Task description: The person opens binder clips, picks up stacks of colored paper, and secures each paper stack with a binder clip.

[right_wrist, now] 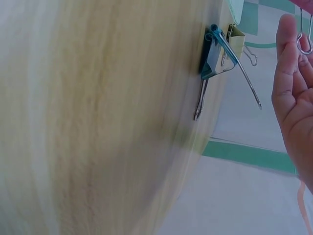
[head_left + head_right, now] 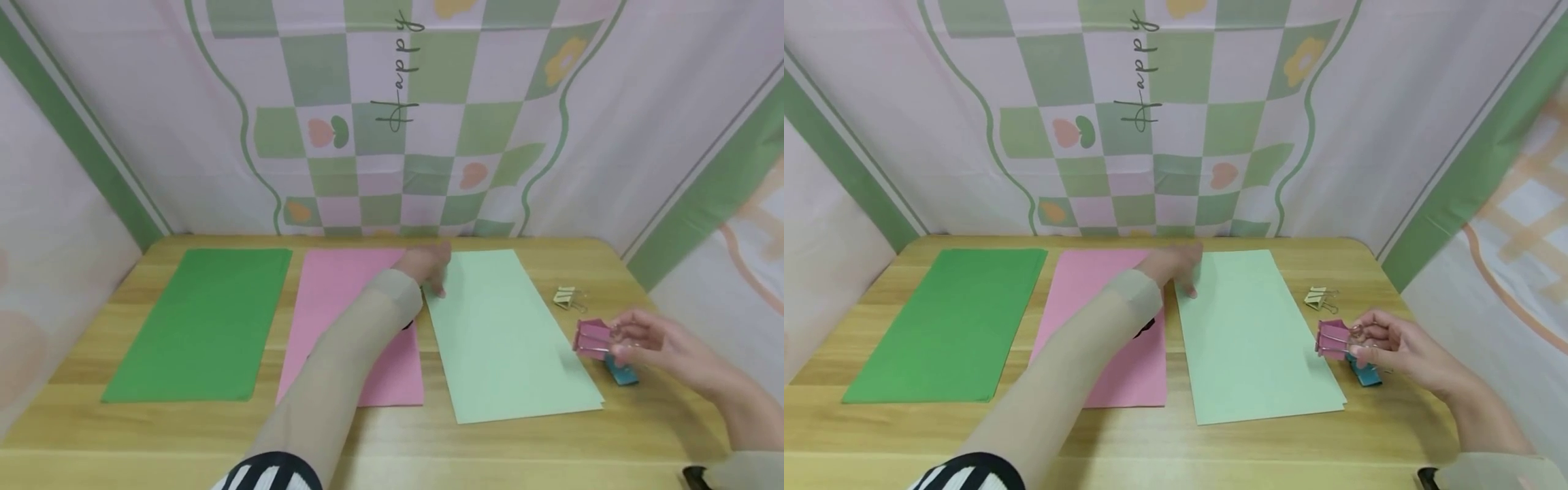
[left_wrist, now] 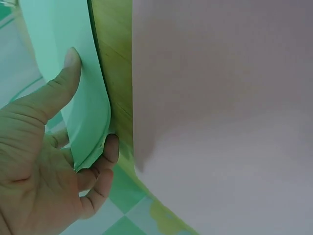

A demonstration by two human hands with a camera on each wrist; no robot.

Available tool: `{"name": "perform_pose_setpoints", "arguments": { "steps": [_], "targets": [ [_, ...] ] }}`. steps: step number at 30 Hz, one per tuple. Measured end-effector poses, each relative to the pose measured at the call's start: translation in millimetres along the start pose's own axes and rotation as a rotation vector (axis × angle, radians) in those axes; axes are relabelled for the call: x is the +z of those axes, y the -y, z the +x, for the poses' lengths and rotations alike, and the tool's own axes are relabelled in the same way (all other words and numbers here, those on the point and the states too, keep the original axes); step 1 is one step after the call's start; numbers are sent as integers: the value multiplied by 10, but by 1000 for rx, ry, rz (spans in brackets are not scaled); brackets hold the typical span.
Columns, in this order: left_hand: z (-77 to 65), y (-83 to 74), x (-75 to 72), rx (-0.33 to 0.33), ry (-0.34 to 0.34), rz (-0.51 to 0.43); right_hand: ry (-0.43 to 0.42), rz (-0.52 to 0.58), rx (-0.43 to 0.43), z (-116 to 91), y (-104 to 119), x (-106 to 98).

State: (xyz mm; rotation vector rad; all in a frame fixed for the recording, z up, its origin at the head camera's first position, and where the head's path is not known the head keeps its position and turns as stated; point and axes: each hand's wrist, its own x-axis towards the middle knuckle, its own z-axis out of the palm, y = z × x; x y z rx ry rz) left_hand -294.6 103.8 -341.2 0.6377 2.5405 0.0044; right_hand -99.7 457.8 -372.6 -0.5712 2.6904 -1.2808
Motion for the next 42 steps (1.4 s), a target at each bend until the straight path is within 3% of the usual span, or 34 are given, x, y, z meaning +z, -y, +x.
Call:
{"name": "perform_pose_setpoints", "arguments": {
  "steps": [4, 7, 11, 19, 24, 33, 42],
  "targets": [
    [-2, 70, 19, -15, -6, -24, 1, 2, -9, -4, -8, -4],
    [18, 134, 57, -7, -65, -42, -1, 3, -16, -7, -14, -8],
    [75, 193, 107, 52, -174, -78, -11, 3, -19, -21, -23, -15],
    [93, 266, 49, 175, -197, -386, 20, 43, -50, -16, 3, -27],
    [48, 320, -32, 249, -255, -463, 12, 11, -41, 20, 9, -46],
    [48, 408, -71, 339, -285, -507, 4, 13, 0, 38, -25, -91],
    [10, 453, -126, 340, -229, -641, -38, -64, 69, 57, -22, -142]
  ]
}}
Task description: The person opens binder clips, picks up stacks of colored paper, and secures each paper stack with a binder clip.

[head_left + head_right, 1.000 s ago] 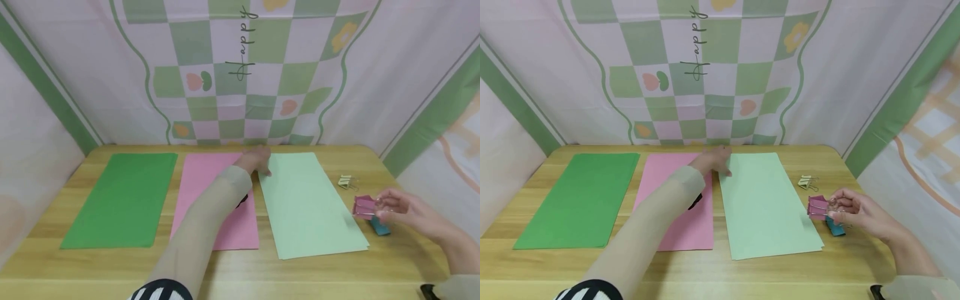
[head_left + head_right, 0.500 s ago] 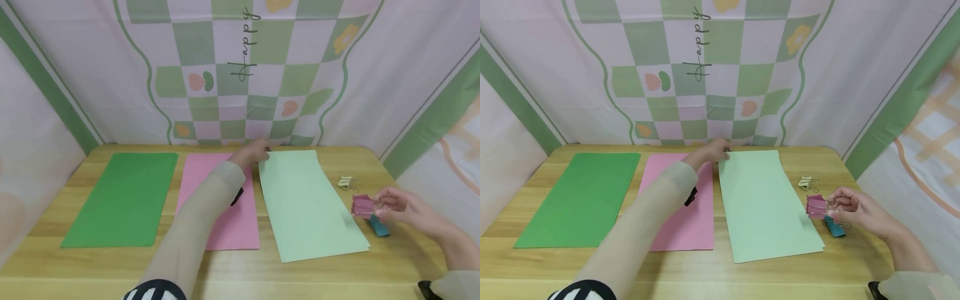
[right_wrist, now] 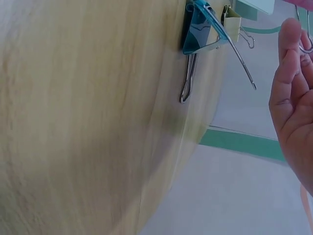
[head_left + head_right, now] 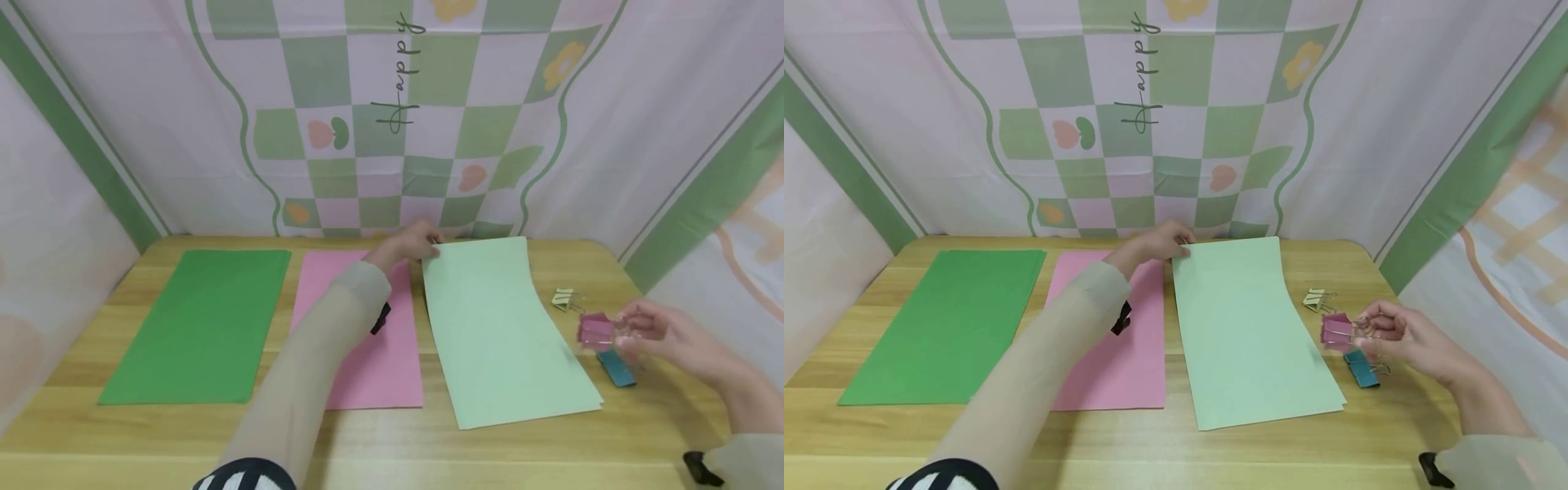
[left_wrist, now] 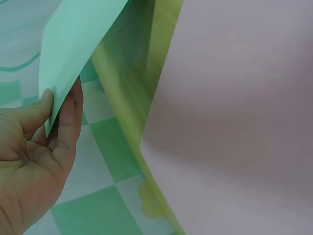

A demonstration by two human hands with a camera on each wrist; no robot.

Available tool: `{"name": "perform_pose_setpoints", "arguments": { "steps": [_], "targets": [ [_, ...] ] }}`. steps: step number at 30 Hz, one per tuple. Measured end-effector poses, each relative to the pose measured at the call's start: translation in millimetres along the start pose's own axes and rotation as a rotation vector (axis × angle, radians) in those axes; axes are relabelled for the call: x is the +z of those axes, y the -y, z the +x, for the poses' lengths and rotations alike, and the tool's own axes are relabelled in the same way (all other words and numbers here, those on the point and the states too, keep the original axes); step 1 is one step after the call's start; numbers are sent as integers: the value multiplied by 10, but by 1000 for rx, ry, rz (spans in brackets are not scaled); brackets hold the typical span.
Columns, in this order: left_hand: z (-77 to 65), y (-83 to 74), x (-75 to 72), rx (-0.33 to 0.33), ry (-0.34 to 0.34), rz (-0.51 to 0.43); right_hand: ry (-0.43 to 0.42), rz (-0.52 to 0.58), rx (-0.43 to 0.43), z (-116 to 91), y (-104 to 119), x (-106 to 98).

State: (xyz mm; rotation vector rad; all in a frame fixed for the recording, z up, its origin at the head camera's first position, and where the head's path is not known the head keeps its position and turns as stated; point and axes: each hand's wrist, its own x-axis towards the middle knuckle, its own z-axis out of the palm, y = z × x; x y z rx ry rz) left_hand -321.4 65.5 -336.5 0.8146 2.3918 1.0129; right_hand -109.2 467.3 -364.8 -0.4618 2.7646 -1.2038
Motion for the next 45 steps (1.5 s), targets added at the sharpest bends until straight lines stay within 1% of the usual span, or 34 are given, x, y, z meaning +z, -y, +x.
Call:
{"name": "perform_pose_setpoints", "arguments": {
  "steps": [5, 9, 13, 17, 21, 25, 31, 37, 45],
  "targets": [
    [-27, -34, -32, -5, -5, -42, 0, -32, 35, 25, 26, 0],
    [-42, -55, -50, 3, -21, -78, 3, -7, 44, 45, 24, -7],
    [-62, -65, -76, 19, -42, -123, 16, 35, 22, 68, 4, -34],
    [-88, -66, -123, 37, -64, -162, 16, 11, 14, 102, -4, -82],
    [-108, -74, -166, 63, -75, -165, 10, -4, 51, 115, 0, -122],
    [-132, -102, -203, 80, -84, -166, 5, 14, 81, 116, -4, -142],
    [-154, -137, -249, 74, -88, -185, 1, 22, 92, 128, -26, -161],
    [-164, -146, -264, 75, -93, -197, -11, 4, 94, 147, -13, -167],
    [-175, -176, -250, 74, -91, -228, -8, -50, 126, 190, 61, -126]
  ]
}}
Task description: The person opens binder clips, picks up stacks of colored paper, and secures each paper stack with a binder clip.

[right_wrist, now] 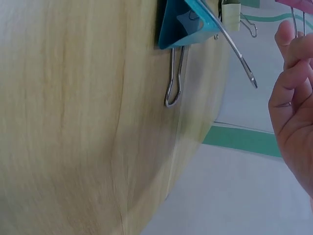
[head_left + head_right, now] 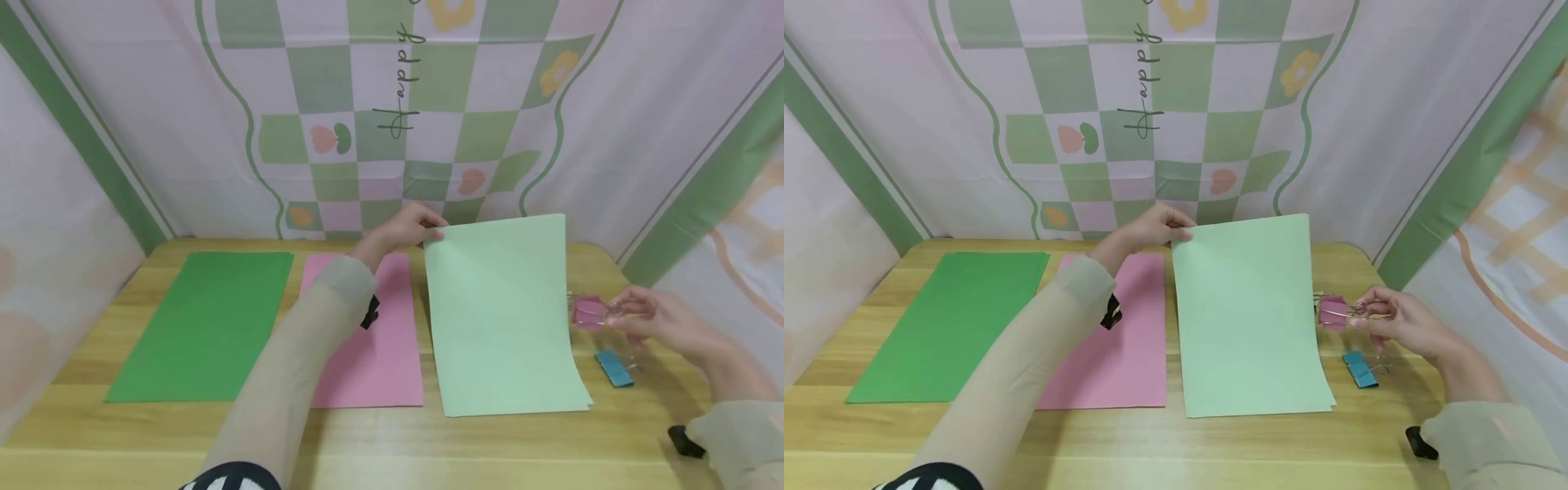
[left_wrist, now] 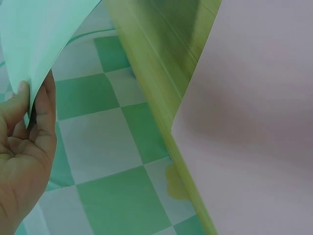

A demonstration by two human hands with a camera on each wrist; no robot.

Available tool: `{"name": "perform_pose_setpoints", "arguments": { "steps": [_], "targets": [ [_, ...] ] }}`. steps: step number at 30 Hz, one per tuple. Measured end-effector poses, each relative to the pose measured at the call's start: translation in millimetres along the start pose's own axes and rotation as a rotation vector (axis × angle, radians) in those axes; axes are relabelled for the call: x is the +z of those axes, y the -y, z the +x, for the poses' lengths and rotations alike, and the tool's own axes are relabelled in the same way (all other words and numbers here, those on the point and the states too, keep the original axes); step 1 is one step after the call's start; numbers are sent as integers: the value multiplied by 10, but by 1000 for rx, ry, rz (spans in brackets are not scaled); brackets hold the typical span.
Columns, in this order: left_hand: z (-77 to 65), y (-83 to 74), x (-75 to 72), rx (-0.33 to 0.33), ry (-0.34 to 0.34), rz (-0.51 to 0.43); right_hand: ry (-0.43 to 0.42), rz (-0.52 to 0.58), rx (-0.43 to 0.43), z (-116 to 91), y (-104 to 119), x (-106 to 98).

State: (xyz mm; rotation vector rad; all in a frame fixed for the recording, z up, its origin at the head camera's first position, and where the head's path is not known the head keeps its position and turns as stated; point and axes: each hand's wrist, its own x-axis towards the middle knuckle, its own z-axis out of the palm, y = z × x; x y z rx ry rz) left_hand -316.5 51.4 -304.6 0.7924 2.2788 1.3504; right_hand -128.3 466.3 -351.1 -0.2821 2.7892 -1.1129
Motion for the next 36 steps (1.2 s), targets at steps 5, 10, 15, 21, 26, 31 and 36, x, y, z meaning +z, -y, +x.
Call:
{"name": "perform_pose_setpoints", "arguments": {
  "steps": [5, 10, 15, 21, 26, 31, 36],
  "targets": [
    [-2, -9, 5, 5, 0, 0, 13, -11, 15, 29, 12, 21],
    [11, 25, 15, 16, 9, -4, 31, 13, 5, 52, 7, 41],
    [26, 44, 23, 33, 3, -6, 52, 28, -3, 89, 19, 46],
    [24, 37, 34, 31, -7, -3, 66, 46, -3, 146, 62, 61],
    [15, 29, 44, 20, -14, -1, 89, 67, -8, 180, 97, 95],
    [19, 50, 57, 29, -14, -13, 104, 84, -30, 212, 106, 116],
    [17, 43, 70, 26, -10, -18, 117, 76, -22, 228, 114, 127]
  ]
}}
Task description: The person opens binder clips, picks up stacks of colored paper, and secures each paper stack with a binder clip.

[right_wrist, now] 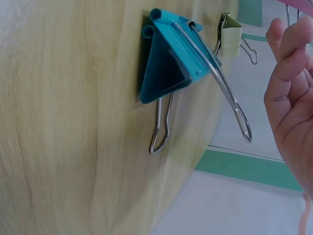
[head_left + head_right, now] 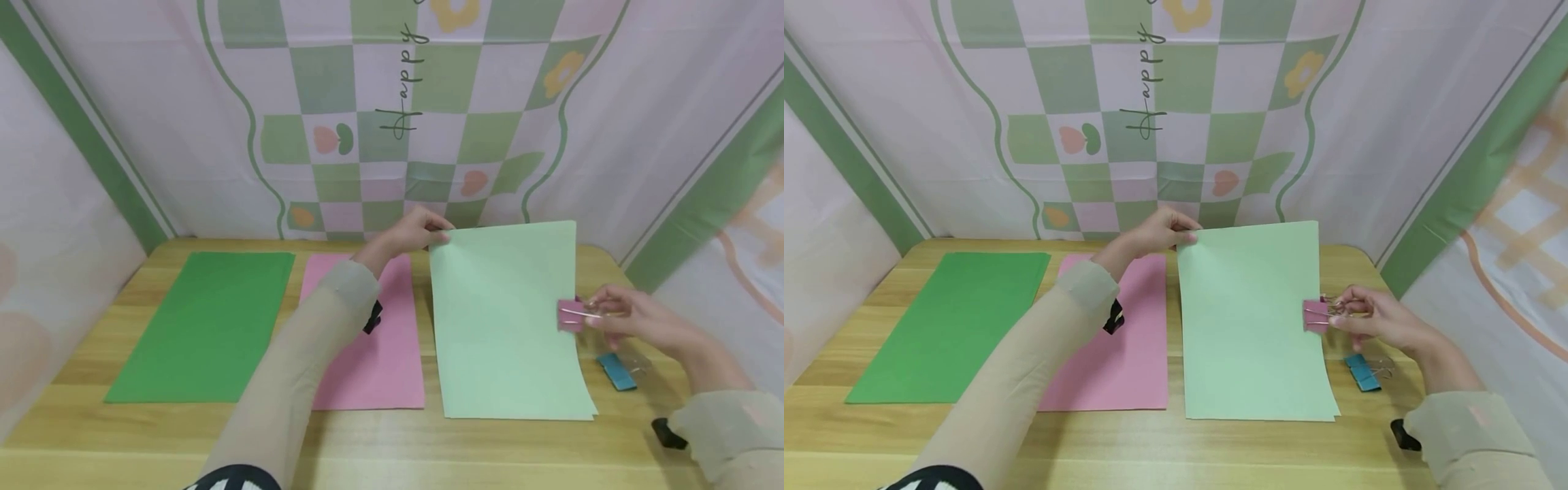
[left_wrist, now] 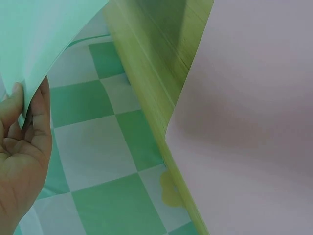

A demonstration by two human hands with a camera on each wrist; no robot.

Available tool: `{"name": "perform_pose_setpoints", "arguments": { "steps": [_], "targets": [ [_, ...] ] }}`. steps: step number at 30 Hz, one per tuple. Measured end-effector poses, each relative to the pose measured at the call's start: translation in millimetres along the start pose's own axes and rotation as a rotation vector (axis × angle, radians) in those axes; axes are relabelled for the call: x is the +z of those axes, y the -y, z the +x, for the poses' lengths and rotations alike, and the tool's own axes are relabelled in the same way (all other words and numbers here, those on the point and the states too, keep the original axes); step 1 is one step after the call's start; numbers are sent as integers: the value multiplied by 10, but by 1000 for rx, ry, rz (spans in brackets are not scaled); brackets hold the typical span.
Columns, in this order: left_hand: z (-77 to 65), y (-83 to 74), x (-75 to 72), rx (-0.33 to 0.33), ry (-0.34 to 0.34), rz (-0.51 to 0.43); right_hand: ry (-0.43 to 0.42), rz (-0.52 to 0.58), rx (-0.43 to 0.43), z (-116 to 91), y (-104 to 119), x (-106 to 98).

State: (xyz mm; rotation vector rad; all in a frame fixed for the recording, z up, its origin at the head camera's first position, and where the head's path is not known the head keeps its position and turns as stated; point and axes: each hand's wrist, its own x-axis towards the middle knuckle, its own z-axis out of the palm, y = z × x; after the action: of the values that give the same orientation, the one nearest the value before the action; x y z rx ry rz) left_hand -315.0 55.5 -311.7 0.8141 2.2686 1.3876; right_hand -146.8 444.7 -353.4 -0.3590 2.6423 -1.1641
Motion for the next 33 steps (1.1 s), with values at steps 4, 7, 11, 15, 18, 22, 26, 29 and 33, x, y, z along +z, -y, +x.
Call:
{"name": "perform_pose_setpoints", "arguments": {
  "steps": [4, 7, 11, 15, 18, 22, 26, 29, 33],
  "targets": [
    [4, -5, 13, -5, -5, 0, 0, -3, 21, 4, -19, 5],
    [8, 0, 19, -2, -5, 1, -4, -10, 35, 4, -25, 6],
    [7, 9, 25, 1, 0, -1, -2, -8, 49, 1, -26, 13],
    [6, 21, 27, 1, -1, -7, 2, -9, 53, -3, -15, 16],
    [13, 33, 29, 4, -5, -9, -1, -5, 70, -4, -10, 21],
    [24, 55, 35, 5, -5, -4, -3, 16, 81, 0, -26, 32],
    [28, 73, 43, 4, -3, -4, -12, 14, 82, 13, -42, 36],
    [23, 77, 47, 1, -4, -15, -18, 9, 82, 25, -55, 36],
    [19, 80, 48, 1, -4, -19, -25, 11, 49, 10, -91, 28]
  ]
}}
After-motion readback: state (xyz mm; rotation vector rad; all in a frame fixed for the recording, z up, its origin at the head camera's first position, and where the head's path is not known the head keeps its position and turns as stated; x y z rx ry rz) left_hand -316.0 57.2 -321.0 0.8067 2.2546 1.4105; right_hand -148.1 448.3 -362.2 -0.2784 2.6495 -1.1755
